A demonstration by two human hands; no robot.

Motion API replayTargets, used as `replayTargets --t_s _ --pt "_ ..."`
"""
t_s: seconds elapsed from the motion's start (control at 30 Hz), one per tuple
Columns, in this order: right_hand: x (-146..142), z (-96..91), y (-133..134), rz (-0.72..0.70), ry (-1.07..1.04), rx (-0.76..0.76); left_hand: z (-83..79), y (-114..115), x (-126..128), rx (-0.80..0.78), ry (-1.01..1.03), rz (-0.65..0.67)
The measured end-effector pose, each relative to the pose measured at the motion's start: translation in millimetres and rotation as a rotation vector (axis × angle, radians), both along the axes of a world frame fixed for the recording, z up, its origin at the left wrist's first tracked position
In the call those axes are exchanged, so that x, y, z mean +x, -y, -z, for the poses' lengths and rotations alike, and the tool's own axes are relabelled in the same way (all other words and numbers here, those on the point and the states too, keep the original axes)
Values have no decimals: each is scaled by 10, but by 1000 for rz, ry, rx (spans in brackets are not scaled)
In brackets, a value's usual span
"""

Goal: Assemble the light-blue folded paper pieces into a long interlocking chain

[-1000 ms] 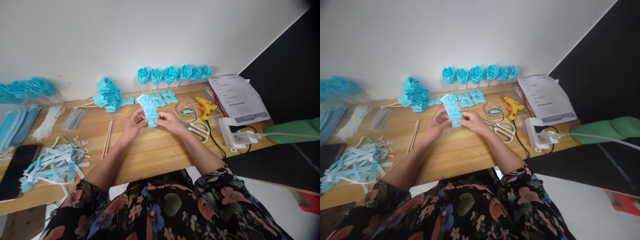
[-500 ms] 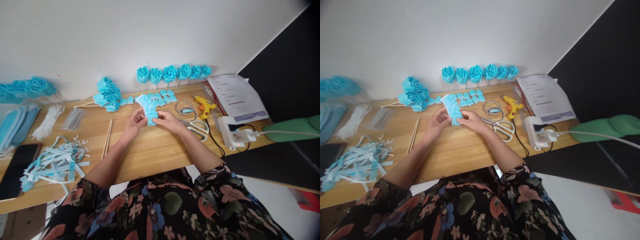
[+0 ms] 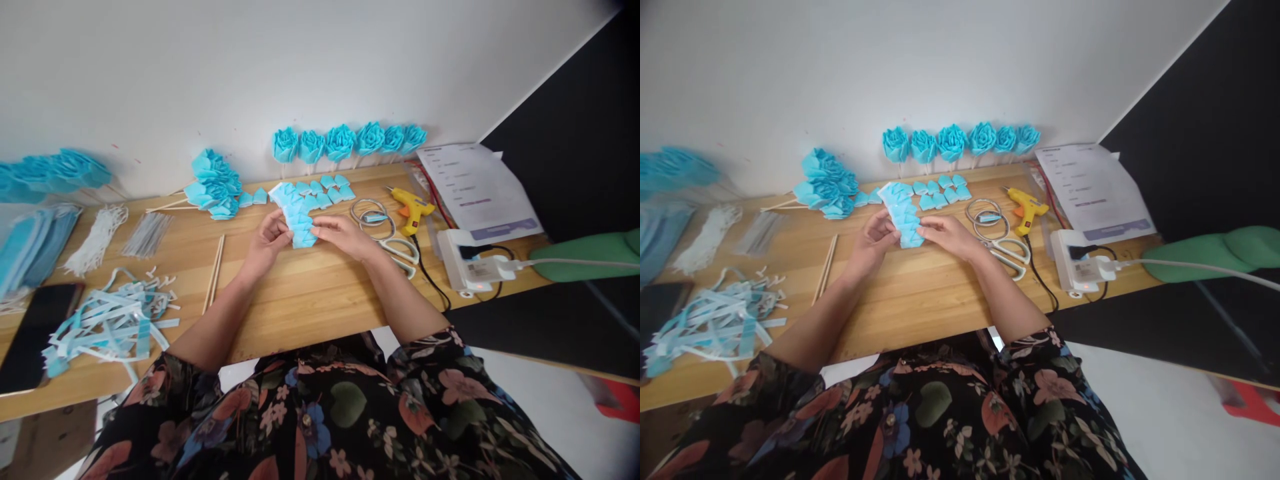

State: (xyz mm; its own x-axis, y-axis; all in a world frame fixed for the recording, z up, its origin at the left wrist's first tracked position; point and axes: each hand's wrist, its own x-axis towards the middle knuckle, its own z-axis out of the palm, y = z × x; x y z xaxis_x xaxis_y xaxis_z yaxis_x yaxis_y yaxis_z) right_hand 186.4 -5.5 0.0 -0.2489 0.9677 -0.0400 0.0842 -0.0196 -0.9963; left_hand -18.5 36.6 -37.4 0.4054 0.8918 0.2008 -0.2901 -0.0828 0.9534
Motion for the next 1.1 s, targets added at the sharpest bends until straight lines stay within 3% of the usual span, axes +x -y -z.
replayTargets --t_s 0.33,0.77,1.1 --pt "-29 57 -13 100 183 106 2 26 17 -35 37 18" --pt "-78 55 2 48 65 40 -11 33 19 -24 10 41" --pt "-56 80 -7 28 150 60 -39 63 27 -31 -4 83"
